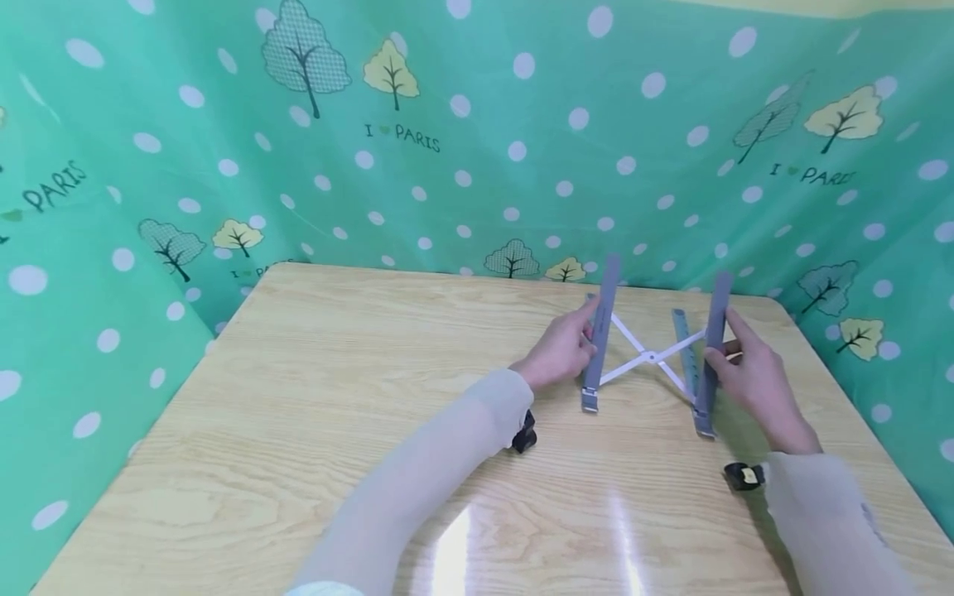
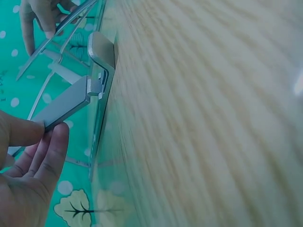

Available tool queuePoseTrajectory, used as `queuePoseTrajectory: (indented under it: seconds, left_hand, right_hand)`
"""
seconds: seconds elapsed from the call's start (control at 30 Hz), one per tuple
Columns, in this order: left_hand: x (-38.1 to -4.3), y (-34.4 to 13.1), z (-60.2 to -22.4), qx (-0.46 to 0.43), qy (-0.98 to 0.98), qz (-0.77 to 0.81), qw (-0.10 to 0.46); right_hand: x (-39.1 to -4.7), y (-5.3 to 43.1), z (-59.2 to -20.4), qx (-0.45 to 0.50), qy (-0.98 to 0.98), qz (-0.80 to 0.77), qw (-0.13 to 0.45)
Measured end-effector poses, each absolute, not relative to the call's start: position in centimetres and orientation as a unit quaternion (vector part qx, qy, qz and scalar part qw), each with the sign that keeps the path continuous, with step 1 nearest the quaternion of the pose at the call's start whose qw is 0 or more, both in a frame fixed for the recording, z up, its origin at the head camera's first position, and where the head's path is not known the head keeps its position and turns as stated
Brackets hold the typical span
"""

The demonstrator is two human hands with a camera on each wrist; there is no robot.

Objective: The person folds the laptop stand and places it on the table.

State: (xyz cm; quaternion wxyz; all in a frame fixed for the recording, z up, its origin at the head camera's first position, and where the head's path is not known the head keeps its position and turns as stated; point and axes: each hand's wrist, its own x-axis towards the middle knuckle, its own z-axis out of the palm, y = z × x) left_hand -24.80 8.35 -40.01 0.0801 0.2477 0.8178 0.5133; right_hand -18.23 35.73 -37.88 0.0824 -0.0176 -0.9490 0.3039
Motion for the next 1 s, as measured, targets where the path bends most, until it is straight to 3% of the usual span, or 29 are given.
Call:
queuePoseTrajectory:
  seconds: [1.0]
  left_hand:
    - [-24.6, 5.3, -39.6, 0.195, 0.811, 0.544, 0.087]
  right_hand:
    - [-19.1, 32.7, -37.8, 0.017, -0.942, 0.318, 0.101]
